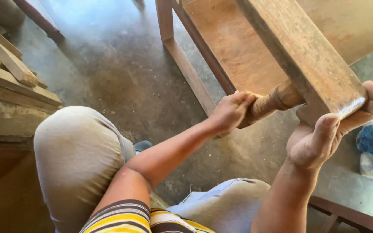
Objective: Sanding the legs and frame of a wooden chair using sandpaper
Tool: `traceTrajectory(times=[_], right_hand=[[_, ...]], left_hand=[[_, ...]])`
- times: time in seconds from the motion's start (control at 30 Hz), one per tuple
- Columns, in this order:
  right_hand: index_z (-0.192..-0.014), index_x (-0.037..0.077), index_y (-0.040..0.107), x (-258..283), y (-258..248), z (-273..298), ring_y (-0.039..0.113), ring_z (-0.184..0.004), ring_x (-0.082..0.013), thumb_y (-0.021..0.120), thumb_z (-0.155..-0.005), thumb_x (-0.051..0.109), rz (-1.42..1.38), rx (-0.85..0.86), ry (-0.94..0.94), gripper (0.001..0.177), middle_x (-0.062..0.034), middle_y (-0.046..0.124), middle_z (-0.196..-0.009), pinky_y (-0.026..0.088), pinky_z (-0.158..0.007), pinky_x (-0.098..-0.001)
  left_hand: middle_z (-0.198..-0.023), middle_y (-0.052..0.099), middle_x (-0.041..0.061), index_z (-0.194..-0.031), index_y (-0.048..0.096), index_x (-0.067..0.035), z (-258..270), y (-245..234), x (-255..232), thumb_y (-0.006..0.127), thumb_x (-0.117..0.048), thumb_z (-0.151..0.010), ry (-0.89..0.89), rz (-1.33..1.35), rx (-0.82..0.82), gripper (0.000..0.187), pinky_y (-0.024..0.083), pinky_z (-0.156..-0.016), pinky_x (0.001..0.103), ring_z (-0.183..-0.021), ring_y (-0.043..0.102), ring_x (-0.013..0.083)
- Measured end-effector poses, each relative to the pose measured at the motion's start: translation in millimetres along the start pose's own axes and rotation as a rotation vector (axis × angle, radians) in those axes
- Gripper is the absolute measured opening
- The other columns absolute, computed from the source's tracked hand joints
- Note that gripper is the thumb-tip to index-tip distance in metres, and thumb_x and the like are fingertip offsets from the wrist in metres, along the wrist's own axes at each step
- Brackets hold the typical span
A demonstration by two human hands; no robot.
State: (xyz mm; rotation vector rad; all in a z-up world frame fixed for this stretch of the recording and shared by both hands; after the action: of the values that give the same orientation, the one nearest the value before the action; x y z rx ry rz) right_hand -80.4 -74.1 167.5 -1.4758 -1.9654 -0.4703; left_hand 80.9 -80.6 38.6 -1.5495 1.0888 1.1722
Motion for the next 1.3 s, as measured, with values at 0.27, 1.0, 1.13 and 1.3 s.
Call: traceTrajectory(times=[0.27, 1.0, 1.13, 1.3], right_hand=[[-0.167, 0.04, 0.015, -2, -7, 2, 0.026, -0.163, -0.0454, 0.033, -0.116, 0.05, 0.117, 0.059, 0.02, 0.054, -0.0142, 0.018, -0.172, 0.031, -0.141, -0.0633], [-0.14, 0.001, 0.047, -147, -44, 54, 0.052, -0.135, -0.0374, 0.039, -0.111, 0.026, -0.382, -0.288, 0.277, 0.04, -0.0244, 0.052, -0.141, 0.045, -0.116, -0.0541], [-0.14, -0.005, 0.052, -168, -19, 70, 0.055, -0.135, -0.0404, 0.042, -0.109, 0.014, -0.561, -0.251, 0.292, 0.038, -0.0283, 0.055, -0.14, 0.046, -0.116, -0.0569], [-0.14, -0.01, 0.056, -163, 4, 84, 0.057, -0.136, -0.0435, 0.045, -0.106, 0.002, -0.76, -0.209, 0.299, 0.037, -0.0323, 0.059, -0.14, 0.046, -0.117, -0.0596]], left_hand=[[-0.076, 0.061, 0.0, -0.094, 0.067, -0.006, -20, 11, 22, 0.05, -0.026, -0.108, -0.198, 0.086, 0.137, 0.029, 0.046, -0.054, 0.028, -0.061, 0.052, 0.0104], [-0.095, 0.07, 0.001, -0.1, 0.077, -0.009, -40, 33, -15, 0.068, -0.021, -0.101, -0.025, 0.756, 0.367, 0.014, 0.055, -0.091, 0.029, -0.095, 0.065, 0.0076], [-0.098, 0.071, 0.0, -0.106, 0.076, -0.005, -53, 33, 4, 0.07, -0.017, -0.102, 0.016, 0.626, 0.315, 0.014, 0.056, -0.09, 0.029, -0.096, 0.062, 0.0073], [-0.085, 0.074, 0.004, -0.115, 0.069, -0.004, -77, 8, -9, 0.084, -0.015, -0.093, 0.096, 0.376, 0.334, 0.029, 0.058, -0.081, 0.026, -0.08, 0.069, 0.0093]])
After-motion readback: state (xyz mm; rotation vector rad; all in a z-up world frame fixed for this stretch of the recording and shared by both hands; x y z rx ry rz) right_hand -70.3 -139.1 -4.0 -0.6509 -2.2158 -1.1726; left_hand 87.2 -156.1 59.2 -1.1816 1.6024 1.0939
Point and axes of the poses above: each hand's wrist, its own z-axis away from the middle knuckle, its own y-axis out of the palm, x = y × z, the point moved 7 cm from there along -z, towards the middle knuckle
